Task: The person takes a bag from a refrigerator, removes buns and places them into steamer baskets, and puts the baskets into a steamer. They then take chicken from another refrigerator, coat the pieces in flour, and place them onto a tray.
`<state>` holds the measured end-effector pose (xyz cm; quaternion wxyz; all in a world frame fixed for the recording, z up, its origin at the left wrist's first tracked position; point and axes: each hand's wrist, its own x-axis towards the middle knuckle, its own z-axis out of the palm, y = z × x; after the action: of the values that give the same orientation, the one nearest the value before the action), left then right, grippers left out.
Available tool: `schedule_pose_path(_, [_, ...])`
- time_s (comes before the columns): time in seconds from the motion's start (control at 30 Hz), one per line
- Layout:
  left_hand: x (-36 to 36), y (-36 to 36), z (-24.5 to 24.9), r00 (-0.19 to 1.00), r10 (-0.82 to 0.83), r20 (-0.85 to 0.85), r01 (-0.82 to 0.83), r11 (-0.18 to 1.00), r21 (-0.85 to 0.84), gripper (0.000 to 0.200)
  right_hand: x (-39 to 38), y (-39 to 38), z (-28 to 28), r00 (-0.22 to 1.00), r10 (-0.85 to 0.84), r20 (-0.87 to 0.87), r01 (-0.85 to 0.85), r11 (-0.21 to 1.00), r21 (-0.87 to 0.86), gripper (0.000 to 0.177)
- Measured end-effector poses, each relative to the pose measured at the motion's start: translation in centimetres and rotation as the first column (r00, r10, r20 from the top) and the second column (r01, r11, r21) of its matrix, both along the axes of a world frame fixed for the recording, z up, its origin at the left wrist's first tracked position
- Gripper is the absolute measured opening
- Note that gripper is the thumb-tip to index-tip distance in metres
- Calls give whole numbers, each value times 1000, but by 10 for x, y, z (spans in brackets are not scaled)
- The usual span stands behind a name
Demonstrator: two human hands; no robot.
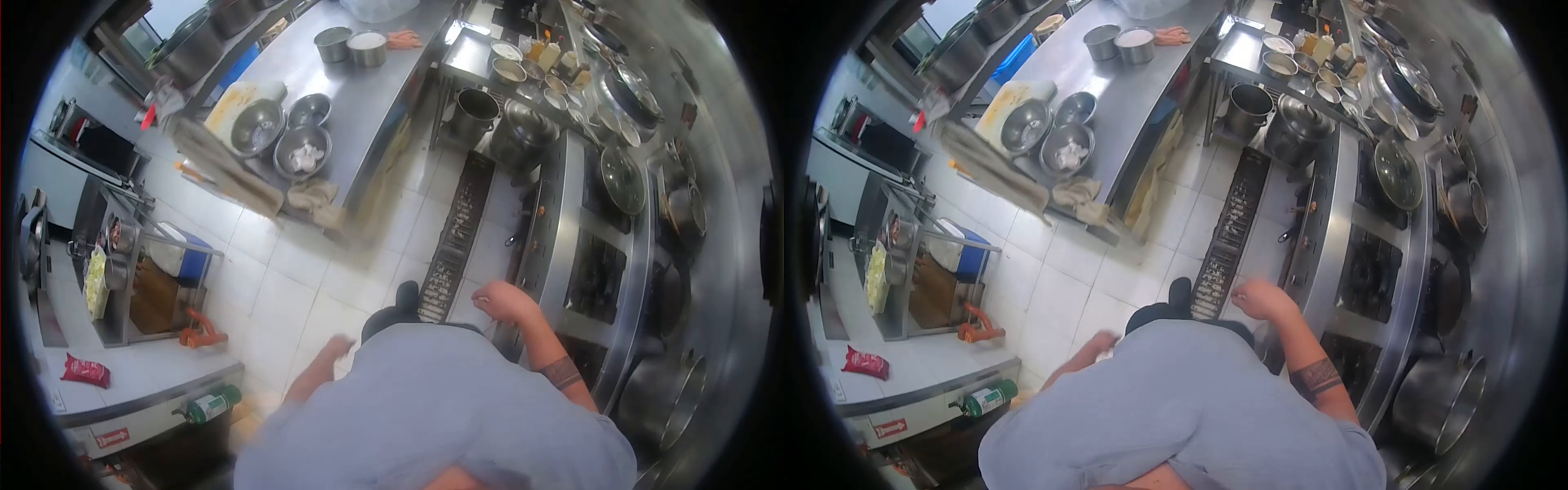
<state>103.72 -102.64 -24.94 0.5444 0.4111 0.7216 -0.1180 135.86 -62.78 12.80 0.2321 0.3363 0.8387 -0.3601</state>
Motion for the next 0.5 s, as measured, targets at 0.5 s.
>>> schedule_pose_path(0.5, [-120,750,289,908,282,309,-410,452,792,43,-24,373,-79,961,-256,-104,268,954,134,37])
